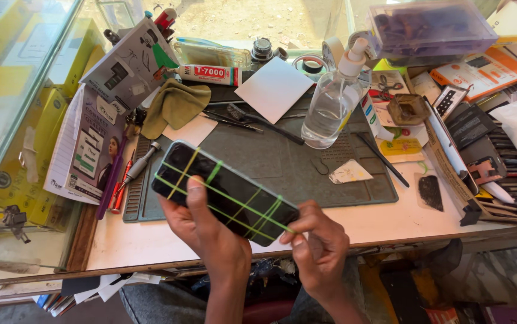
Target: The person removes green rubber bands from a smartphone, wipes the screen with a cloth and spray, then uses a screwdriver to remove screws from the phone's back. The person handles the phone, rubber bands, cloth, spray bottle, screwdriver, and tape.
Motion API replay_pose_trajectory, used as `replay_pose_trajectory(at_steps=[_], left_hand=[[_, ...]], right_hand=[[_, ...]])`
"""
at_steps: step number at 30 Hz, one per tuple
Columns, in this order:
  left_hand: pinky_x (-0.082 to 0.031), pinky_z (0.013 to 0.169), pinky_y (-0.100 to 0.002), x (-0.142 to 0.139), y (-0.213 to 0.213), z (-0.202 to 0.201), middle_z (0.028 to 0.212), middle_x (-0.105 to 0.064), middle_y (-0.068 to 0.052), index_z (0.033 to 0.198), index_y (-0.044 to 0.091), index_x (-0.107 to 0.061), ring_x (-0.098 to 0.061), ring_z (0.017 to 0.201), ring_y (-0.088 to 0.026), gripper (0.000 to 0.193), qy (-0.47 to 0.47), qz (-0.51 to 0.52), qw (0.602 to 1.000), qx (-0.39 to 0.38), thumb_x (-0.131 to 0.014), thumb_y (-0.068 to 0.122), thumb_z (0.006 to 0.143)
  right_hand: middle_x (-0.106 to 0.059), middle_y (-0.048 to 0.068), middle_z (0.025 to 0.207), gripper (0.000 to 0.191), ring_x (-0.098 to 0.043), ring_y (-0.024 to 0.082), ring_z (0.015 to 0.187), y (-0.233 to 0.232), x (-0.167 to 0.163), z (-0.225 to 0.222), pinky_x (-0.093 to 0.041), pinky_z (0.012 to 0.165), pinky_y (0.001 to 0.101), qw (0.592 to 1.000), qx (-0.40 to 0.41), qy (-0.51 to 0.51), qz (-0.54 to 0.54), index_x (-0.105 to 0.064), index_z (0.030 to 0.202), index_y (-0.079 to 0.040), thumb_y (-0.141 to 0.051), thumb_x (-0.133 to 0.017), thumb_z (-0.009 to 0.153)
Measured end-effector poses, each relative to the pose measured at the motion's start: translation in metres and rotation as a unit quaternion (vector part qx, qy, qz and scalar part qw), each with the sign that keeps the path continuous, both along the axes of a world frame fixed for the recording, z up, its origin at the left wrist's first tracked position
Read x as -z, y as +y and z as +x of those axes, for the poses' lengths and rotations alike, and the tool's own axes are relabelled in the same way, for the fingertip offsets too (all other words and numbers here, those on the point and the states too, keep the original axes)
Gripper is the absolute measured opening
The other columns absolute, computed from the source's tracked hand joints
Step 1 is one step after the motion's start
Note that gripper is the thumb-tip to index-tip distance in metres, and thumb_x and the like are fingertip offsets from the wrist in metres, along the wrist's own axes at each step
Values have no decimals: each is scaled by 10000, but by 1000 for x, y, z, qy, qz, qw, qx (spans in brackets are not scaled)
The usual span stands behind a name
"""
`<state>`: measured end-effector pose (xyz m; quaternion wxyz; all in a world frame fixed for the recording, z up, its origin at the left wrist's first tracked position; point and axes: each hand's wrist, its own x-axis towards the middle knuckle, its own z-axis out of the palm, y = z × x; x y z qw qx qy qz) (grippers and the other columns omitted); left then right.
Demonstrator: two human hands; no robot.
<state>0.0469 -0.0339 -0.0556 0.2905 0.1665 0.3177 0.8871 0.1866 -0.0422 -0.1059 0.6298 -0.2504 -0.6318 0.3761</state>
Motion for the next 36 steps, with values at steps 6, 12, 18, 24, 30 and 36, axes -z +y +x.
replay_pose_trajectory(at_steps=[6,12,18,24,30,36], left_hand=[[-514,740,-263,4,-34,16,998,-611,-62,1354,11,-449,-593,852,-105,390,109,-75,990,-45,-611,217,1065],[-577,723,-284,1,-43,13,1027,-666,-78,1328,33,-438,-657,894,-123,440,162,-156,969,104,-622,255,996],[-568,788,-268,3,-45,16,1039,-695,-72,1290,47,-496,-662,922,-126,394,146,-156,965,152,-668,227,984],[-542,850,-301,9,-108,41,1141,-665,-84,1346,81,-506,-627,990,-134,423,53,-159,978,128,-653,247,985],[-587,814,-389,5,-118,35,1198,-579,-129,1356,103,-487,-645,1017,-214,498,-143,-137,979,55,-601,364,947],[-541,950,-411,14,-109,39,1368,-563,-135,1445,100,-412,-609,1192,-243,588,-158,-46,986,26,-578,434,990]], right_hand=[[-666,35,877,128,-553,75,776,-23,-6,11,-477,920,291,994,103,-12,-35,-692,948,-6,-88,-598,977],[-644,25,937,111,-575,78,869,-4,-37,-1,-464,793,235,984,158,32,-78,-696,1083,-10,-73,-614,1044],[-692,64,965,161,-567,110,742,27,-56,28,-450,627,291,945,210,-226,-104,-740,1109,-34,-108,-656,992],[-718,108,1108,203,-634,198,694,-45,-56,66,-516,610,353,880,248,-400,-67,-778,1068,-52,-154,-764,893],[-749,64,1002,329,-708,113,780,-79,-53,53,-576,654,294,942,88,-282,-160,-718,1171,-55,-237,-757,900],[-676,74,981,471,-665,119,831,-77,-53,14,-577,677,311,949,-165,-54,-262,-518,1347,-8,-214,-715,972]])
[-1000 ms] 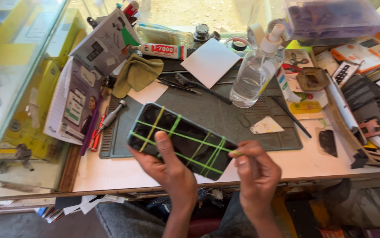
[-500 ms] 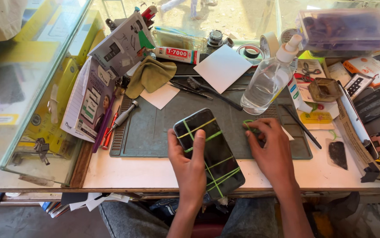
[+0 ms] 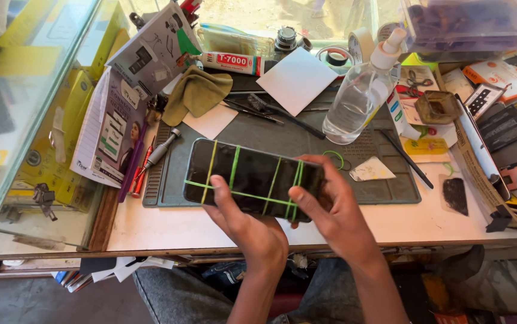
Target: The person removes green rubber bands from a smartphone, wipes the screen with a cloth and spray, then uses a screwdriver to remove screws from the phone's back. The person handles the phone, rubber bands, cloth, spray bottle, screwdriver, and tape.
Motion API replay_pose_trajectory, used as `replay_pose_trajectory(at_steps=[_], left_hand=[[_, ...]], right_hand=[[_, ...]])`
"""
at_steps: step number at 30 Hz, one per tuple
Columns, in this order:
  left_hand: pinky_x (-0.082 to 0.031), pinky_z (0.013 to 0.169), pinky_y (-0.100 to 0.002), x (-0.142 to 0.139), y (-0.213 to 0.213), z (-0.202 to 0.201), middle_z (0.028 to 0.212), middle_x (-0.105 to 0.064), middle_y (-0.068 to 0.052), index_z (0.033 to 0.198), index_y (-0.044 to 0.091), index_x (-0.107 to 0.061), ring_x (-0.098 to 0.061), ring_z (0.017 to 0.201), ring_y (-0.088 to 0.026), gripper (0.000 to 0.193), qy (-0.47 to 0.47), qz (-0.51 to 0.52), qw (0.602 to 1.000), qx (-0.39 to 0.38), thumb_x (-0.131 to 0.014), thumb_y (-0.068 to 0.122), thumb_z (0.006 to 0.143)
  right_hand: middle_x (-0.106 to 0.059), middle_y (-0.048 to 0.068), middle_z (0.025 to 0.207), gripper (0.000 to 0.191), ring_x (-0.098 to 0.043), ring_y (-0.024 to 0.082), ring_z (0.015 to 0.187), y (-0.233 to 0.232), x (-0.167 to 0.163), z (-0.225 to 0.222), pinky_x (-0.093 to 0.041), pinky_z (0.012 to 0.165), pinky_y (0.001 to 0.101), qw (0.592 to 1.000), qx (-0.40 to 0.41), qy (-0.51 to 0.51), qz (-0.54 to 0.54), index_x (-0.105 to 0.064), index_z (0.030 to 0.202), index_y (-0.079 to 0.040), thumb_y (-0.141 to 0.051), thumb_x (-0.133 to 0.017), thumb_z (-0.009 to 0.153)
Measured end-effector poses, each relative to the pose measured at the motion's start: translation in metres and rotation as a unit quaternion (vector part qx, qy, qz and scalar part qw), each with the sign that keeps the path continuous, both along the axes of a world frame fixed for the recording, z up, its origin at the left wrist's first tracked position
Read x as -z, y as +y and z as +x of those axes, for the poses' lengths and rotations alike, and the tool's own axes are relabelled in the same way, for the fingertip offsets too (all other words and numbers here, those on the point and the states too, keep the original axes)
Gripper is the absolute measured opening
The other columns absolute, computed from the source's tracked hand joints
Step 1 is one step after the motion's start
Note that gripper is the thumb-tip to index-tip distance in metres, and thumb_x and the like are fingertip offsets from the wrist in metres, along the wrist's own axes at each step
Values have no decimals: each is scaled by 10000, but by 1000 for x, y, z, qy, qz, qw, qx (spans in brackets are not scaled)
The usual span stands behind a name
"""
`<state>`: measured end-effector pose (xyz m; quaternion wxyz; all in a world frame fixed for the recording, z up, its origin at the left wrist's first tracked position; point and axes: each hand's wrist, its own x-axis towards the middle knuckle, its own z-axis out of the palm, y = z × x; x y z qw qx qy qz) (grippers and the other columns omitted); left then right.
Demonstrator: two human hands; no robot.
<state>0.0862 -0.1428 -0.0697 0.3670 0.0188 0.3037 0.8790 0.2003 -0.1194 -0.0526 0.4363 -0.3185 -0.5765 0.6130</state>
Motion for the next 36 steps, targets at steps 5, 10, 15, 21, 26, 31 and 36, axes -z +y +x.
replay_pose_trajectory(at_steps=[5,10,15,21,26,31,36], left_hand=[[-527,1024,-531,4,0,-41,1364,-604,-184,1468,27,-463,-604,1222,-351,889,-32,145,964,219,-436,733,929],[-561,874,-720,-8,9,-95,1405,-575,-274,1451,-68,-438,-647,1187,-450,1331,-57,216,833,506,-243,1000,681],[-615,881,-547,-4,25,-98,1254,-656,-298,1490,-41,-468,-698,1077,-427,1208,-25,150,721,676,-200,940,837],[-594,766,-384,0,52,-83,1036,-689,-205,1456,-3,-514,-692,880,-292,990,114,74,829,542,-199,813,993],[-502,1026,-394,-10,53,-63,1251,-631,-135,1480,29,-460,-635,1168,-238,943,148,34,901,407,-241,760,927],[-468,1057,-413,-21,41,-46,1271,-553,-127,1503,26,-405,-568,1225,-243,904,294,17,902,314,-308,741,959],[-444,1024,-361,-31,34,-42,1204,-550,-124,1465,-14,-440,-541,1148,-211,981,334,25,900,279,-350,815,949]], right_hand=[[-685,69,1046,462,-624,97,932,40,-31,13,-523,790,285,994,-44,-49,87,-549,1403,-19,-231,-687,1016],[-759,69,1024,431,-711,107,876,71,-55,10,-608,747,298,974,-119,-147,124,-643,1303,-48,-248,-718,929],[-795,70,944,458,-676,139,745,93,-74,-16,-548,647,297,951,-185,-232,90,-704,1317,-120,-264,-777,889],[-728,26,969,541,-617,124,693,83,-71,-39,-501,560,262,905,104,-299,283,-683,1166,-99,-257,-938,716],[-735,27,948,212,-718,99,761,59,-50,-49,-519,553,260,932,174,-208,239,-758,1016,-74,-124,-843,828],[-733,31,933,145,-718,103,725,45,-53,-48,-555,583,266,904,224,-246,268,-764,971,-58,-87,-810,837],[-687,42,865,122,-685,106,673,41,-64,-51,-530,582,280,910,187,-273,251,-689,928,-17,-70,-761,845]])
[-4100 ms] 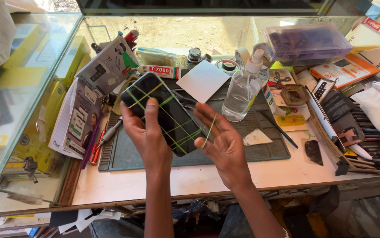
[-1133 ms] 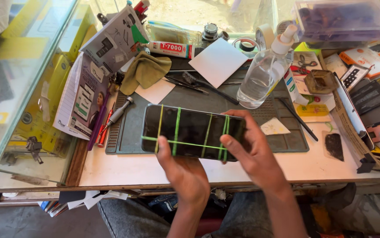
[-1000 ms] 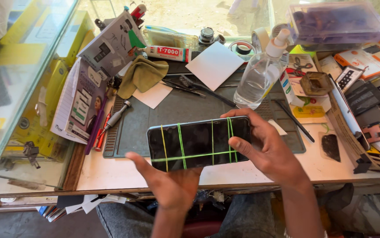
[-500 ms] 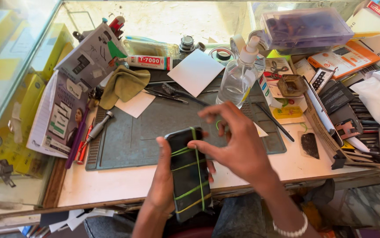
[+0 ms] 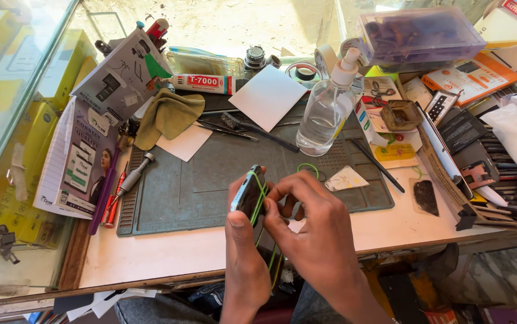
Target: The person removes green rubber bands from a smartphone, wipes the screen with a cloth and spray, then uses a screwdriver to remove screws from the phone's back. The person handles the phone, rubber bands, cloth, spray bottle, screwdriver, and tape.
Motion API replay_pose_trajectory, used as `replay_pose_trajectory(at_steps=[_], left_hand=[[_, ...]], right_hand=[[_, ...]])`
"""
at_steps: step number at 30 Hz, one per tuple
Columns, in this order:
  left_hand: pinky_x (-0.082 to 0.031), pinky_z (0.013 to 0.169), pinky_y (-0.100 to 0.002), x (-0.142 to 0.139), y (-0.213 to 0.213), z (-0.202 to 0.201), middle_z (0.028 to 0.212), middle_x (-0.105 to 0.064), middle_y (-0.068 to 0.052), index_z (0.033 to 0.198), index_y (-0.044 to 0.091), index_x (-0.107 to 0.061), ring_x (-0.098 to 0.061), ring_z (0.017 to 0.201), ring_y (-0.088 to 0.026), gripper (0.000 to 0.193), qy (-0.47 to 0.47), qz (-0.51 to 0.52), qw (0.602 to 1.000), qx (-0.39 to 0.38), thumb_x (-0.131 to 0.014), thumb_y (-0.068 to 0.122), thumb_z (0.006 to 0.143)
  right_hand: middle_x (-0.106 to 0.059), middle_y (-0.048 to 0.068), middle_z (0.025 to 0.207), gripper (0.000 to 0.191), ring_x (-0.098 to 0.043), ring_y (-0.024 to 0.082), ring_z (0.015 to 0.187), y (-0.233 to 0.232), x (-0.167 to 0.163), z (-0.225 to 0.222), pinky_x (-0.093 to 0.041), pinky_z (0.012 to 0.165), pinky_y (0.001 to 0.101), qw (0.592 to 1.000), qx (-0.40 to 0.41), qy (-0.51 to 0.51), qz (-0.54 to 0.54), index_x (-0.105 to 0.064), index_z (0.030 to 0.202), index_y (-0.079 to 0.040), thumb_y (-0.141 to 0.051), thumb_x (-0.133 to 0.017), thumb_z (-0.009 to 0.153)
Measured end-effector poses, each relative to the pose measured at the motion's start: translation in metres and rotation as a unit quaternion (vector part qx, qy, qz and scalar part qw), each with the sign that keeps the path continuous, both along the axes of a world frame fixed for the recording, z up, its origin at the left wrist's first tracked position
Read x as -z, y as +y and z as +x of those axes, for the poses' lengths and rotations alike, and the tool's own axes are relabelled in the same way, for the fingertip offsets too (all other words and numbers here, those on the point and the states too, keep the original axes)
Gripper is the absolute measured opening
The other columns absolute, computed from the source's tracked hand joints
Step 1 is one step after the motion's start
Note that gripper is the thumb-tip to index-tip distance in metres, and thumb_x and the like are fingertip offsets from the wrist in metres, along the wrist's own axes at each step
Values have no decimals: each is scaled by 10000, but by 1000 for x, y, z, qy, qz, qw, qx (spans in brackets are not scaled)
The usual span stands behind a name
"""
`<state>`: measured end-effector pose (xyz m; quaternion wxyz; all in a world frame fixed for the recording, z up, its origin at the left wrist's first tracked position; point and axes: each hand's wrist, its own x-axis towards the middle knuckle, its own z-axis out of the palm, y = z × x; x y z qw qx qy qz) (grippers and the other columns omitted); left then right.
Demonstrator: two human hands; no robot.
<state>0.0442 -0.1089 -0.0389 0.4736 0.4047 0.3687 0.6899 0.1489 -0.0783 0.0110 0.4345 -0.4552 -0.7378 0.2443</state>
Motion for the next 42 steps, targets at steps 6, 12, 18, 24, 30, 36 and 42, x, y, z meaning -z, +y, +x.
replay_pose_trajectory(at_steps=[6,12,18,24,30,36,42], left_hand=[[-451,936,-335,-9,-8,-9,1138,-561,-133,1433,-37,-465,-552,1050,-190,1033,56,-12,998,-1,-360,854,922],[-457,948,-331,-10,-8,-8,1155,-569,-122,1422,-36,-465,-563,1076,-187,1020,41,-27,999,21,-369,840,910],[-487,812,-322,-8,-5,-15,1023,-598,-110,1378,-26,-512,-579,926,-175,986,62,-27,997,35,-369,831,912],[-487,704,-304,-17,-12,-19,832,-645,-68,1131,8,-569,-604,776,-145,645,153,-27,986,69,-464,629,992],[-530,661,-287,-28,-16,-24,808,-713,-61,1054,10,-618,-669,725,-124,230,217,-52,972,71,-574,234,1029],[-612,765,-326,-20,-15,-32,1118,-755,-129,1305,-17,-634,-733,915,-199,410,53,-28,998,21,-547,269,1024],[-670,821,-401,-1,9,-29,1084,-771,-220,1223,-2,-616,-803,991,-258,417,-203,-33,978,-40,-515,337,1003]], right_hand=[[-661,43,884,104,-641,99,692,5,-1,14,-512,608,269,988,-99,75,-95,-677,953,9,-80,-722,923],[-651,37,887,123,-678,79,694,6,12,20,-512,568,243,981,-97,101,-135,-693,945,4,-116,-703,922],[-566,11,844,221,-503,47,714,9,25,28,-424,618,215,907,-228,254,-248,-607,1016,0,-220,-598,1037],[-428,-48,660,245,-323,44,556,33,14,52,-271,517,236,816,-280,331,-383,-594,928,-19,-244,-556,1017],[-389,-80,644,224,-318,43,558,50,12,44,-273,515,239,854,-242,296,-352,-573,865,-46,-201,-590,1026],[-626,-42,789,253,-424,44,591,29,30,43,-358,514,225,900,-193,206,-332,-583,890,-64,-288,-595,1006],[-562,21,752,277,-475,77,637,20,35,37,-415,557,244,952,-134,121,-246,-656,957,-31,-284,-603,1054]])
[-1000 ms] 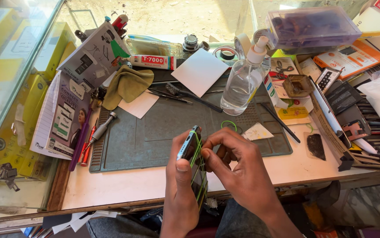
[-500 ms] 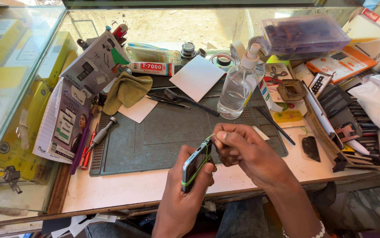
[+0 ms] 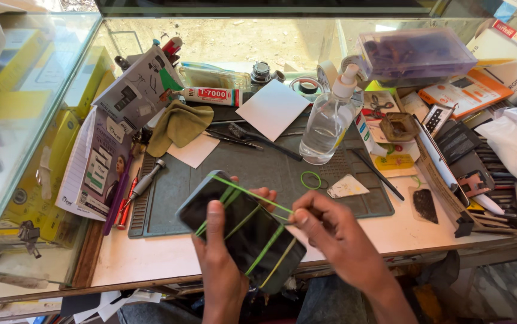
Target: The person removes green rubber bands from a smartphone, wipes the screen with a cloth and spray, then uses a screwdriver to remove screws from the phone's back. The person handles the phone, rubber bands, cloth, spray bottle, screwdriver, and tape.
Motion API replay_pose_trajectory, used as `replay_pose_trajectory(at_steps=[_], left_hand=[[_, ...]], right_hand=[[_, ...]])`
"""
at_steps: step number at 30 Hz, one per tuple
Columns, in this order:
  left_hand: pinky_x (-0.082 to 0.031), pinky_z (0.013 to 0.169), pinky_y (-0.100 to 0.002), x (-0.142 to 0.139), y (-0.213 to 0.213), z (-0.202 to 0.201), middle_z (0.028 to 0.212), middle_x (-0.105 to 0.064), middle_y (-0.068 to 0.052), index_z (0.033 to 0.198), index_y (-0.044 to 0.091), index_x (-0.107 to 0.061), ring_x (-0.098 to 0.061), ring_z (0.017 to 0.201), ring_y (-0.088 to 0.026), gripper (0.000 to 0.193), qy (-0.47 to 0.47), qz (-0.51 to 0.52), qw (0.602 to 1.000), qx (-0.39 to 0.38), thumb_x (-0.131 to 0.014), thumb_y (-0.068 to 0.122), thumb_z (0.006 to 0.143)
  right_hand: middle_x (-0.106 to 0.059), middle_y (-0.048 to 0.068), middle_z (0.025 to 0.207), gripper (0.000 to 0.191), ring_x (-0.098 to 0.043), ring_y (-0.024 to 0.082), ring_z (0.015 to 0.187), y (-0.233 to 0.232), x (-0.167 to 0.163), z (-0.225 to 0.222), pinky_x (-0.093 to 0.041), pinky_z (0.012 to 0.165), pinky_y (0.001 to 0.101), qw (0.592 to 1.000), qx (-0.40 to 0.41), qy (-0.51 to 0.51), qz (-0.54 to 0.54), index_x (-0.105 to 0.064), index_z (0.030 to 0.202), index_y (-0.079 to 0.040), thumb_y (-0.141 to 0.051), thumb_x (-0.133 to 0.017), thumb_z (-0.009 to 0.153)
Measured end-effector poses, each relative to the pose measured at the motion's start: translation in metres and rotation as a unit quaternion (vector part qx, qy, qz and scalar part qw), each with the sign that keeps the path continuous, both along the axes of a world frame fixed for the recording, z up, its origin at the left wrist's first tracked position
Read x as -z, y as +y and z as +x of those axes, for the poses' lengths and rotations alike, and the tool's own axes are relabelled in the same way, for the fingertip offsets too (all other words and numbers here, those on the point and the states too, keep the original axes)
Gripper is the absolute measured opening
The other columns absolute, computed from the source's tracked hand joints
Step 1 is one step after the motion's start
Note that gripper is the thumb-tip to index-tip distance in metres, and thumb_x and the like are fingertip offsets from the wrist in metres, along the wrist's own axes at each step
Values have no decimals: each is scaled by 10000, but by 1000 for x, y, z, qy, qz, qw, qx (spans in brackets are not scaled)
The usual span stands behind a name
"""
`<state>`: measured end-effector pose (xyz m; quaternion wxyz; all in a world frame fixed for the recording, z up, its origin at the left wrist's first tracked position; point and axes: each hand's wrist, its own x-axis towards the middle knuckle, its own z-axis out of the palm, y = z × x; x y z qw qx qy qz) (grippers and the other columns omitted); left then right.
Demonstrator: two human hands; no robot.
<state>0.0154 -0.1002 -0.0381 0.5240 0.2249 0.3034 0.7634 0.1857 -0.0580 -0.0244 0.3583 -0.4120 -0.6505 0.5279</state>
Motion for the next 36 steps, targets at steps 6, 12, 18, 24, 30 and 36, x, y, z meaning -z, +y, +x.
replay_pose_trajectory(at_steps=[6,12,18,24,30,36], left_hand=[[-588,669,-350,25,1,18,1001,-748,-249,1177,-67,-690,-709,809,-226,410,182,-123,973,66,-619,297,1002],[-630,704,-339,20,-6,17,1197,-772,-186,1423,0,-569,-754,871,-211,526,104,-66,984,132,-566,285,981],[-643,727,-412,9,-10,4,1191,-715,-238,1497,-2,-470,-743,924,-292,606,-19,-59,987,145,-536,321,989],[-654,754,-477,10,-2,-7,1180,-658,-225,1511,27,-404,-742,986,-321,649,-80,-57,978,186,-416,433,1006],[-639,726,-437,8,-3,-2,1141,-653,-201,1557,121,-316,-717,907,-275,694,-45,-106,971,210,-376,518,991],[-612,684,-387,14,-5,-2,1040,-639,-225,1614,205,-263,-701,793,-277,685,27,-143,961,235,-390,548,1034]], right_hand=[[-643,4,871,200,-605,68,811,9,5,-2,-514,723,244,992,60,29,104,-652,1022,-32,-227,-604,1031],[-598,23,845,211,-493,79,657,51,14,-2,-418,550,290,978,170,11,121,-659,1027,-6,-213,-619,1035],[-619,90,943,178,-596,227,600,51,28,-14,-465,558,377,922,169,-250,243,-700,925,6,-170,-727,921],[-657,88,879,183,-662,300,715,51,30,-10,-476,618,418,856,237,-319,331,-728,812,-37,-188,-817,865],[-667,75,883,124,-644,221,684,38,9,-8,-495,608,382,904,204,-229,299,-733,928,-36,-97,-797,842],[-699,40,933,229,-634,208,857,12,6,-4,-519,755,360,922,-7,-143,359,-790,978,-81,-78,-823,752]])
